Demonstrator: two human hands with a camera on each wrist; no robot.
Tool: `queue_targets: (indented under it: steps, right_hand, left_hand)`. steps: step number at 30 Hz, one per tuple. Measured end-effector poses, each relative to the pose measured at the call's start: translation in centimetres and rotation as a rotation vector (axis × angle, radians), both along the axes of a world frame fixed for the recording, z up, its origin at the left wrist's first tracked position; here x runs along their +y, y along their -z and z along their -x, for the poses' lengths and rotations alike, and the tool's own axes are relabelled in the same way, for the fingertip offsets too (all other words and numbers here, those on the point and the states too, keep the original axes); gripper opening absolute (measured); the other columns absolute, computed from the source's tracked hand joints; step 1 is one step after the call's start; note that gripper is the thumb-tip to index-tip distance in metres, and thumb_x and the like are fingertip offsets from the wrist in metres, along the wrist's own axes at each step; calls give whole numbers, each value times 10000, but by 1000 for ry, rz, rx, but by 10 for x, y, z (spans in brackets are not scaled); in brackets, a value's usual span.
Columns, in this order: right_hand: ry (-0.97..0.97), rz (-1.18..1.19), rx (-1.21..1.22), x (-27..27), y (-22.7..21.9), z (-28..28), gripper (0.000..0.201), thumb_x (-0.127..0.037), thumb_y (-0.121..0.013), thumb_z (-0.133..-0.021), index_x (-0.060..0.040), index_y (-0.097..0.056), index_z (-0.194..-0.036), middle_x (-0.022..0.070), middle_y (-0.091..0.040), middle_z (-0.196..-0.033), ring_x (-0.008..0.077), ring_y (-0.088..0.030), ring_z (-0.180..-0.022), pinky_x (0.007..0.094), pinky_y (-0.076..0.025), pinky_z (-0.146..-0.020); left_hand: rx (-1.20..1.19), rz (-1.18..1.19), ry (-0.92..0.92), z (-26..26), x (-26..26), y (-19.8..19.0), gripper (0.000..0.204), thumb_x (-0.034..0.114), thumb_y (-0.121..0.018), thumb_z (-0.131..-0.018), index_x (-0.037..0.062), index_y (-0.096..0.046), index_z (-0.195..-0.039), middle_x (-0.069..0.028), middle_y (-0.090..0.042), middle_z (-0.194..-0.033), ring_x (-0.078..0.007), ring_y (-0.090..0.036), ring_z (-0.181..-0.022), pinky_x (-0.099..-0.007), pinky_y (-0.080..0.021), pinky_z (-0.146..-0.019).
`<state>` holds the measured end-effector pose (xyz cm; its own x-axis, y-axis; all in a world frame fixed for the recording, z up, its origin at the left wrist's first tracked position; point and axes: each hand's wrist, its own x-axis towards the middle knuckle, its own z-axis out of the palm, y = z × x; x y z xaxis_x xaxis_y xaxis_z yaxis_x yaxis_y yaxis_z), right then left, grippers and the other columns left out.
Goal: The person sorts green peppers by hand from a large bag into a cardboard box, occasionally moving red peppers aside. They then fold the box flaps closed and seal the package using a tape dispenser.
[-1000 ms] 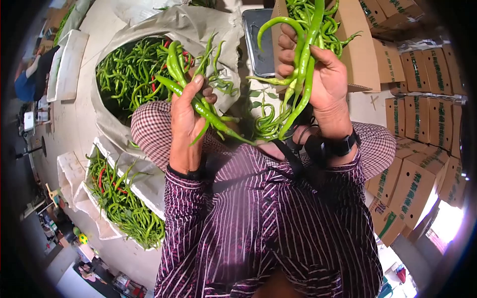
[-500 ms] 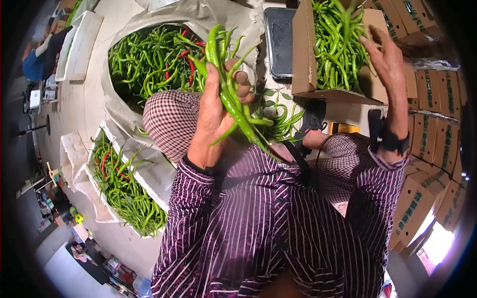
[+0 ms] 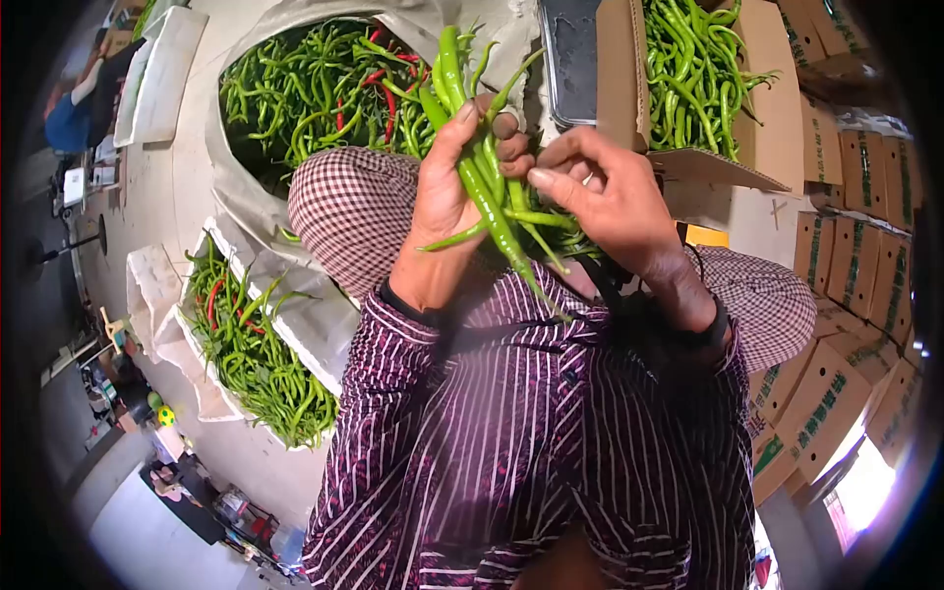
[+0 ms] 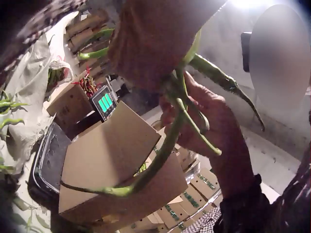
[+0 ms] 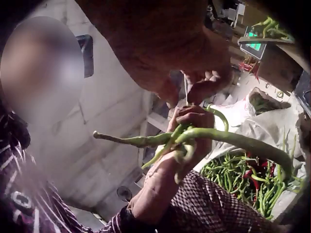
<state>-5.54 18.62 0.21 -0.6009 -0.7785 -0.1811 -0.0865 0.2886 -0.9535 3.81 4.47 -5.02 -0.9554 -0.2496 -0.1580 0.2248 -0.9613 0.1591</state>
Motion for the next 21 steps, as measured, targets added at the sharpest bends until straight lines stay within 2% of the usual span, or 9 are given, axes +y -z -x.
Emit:
queue_targets:
  steps: [2,4,7,11,13,17,18,20,21]
  right_hand:
    - [152,83,-155,-10,3,0,248,-151,-698,-820,21,-617,-980,30,-628,-736,59,-561,-633,240,-479,-597]
    - [147,53,-155,-16,9,0,314,-136,-700,-812,17,-596,-1065,57,-632,-763,89,-566,-614,245,-479,-586]
    - [124,15,119,-20,10,-12,436,-118,-712,-780,28,-559,-1162,120,-650,-884,181,-640,-696,299,-513,-651]
    - [5,-39,263,-14,32,-6,465,-102,-713,-775,19,-541,-1191,128,-648,-931,179,-652,-794,298,-518,-731]
    - [76,18,-136,-9,37,-1,390,-104,-703,-789,14,-559,-1131,115,-643,-925,166,-638,-836,285,-506,-771]
    - [143,168,-397,1,14,8,237,-120,-678,-814,23,-566,-965,102,-628,-874,150,-618,-815,294,-489,-750]
    - [145,169,-395,8,7,13,237,-120,-678,-814,23,-566,-965,102,-628,-874,150,-618,-815,294,-489,-750]
    - [-26,-222,126,27,-1,26,228,-120,-663,-817,5,-562,-978,123,-612,-806,154,-606,-770,306,-475,-706]
    - [-30,-178,135,35,-1,28,207,-129,-645,-819,-11,-559,-966,134,-584,-742,193,-593,-718,331,-460,-670]
  left_hand:
    - [-231,187,-60,5,8,-7,296,231,-549,-952,17,-521,-1154,-82,-582,-970,-216,-585,-875,-338,-515,-739]
    - [-244,141,-35,10,14,-10,352,219,-546,-952,-20,-509,-1209,-91,-581,-1001,-240,-596,-929,-392,-524,-823]
    - [-195,194,-26,9,15,2,442,267,-550,-952,-41,-498,-1264,-166,-587,-1186,-294,-582,-1086,-425,-466,-982]
    - [-208,236,10,7,12,10,412,252,-544,-959,-35,-506,-1252,-159,-578,-1201,-284,-583,-1081,-417,-471,-974]
    - [-278,310,-24,10,14,8,371,234,-546,-963,-23,-519,-1228,-151,-588,-1187,-268,-590,-1054,-401,-485,-952]
    - [-293,366,-76,11,11,16,283,216,-571,-955,11,-537,-1146,-105,-613,-1068,-226,-599,-968,-378,-516,-856]
    - [-291,366,-74,12,11,14,283,216,-571,-955,11,-537,-1146,-105,-613,-1068,-226,-599,-968,-378,-516,-856]
    - [-289,426,-61,10,9,9,236,210,-576,-954,33,-538,-1106,-68,-602,-993,-180,-586,-892,-331,-512,-787]
    - [-347,507,-112,10,9,8,214,208,-577,-954,49,-538,-1091,-49,-589,-955,-148,-565,-831,-294,-493,-734]
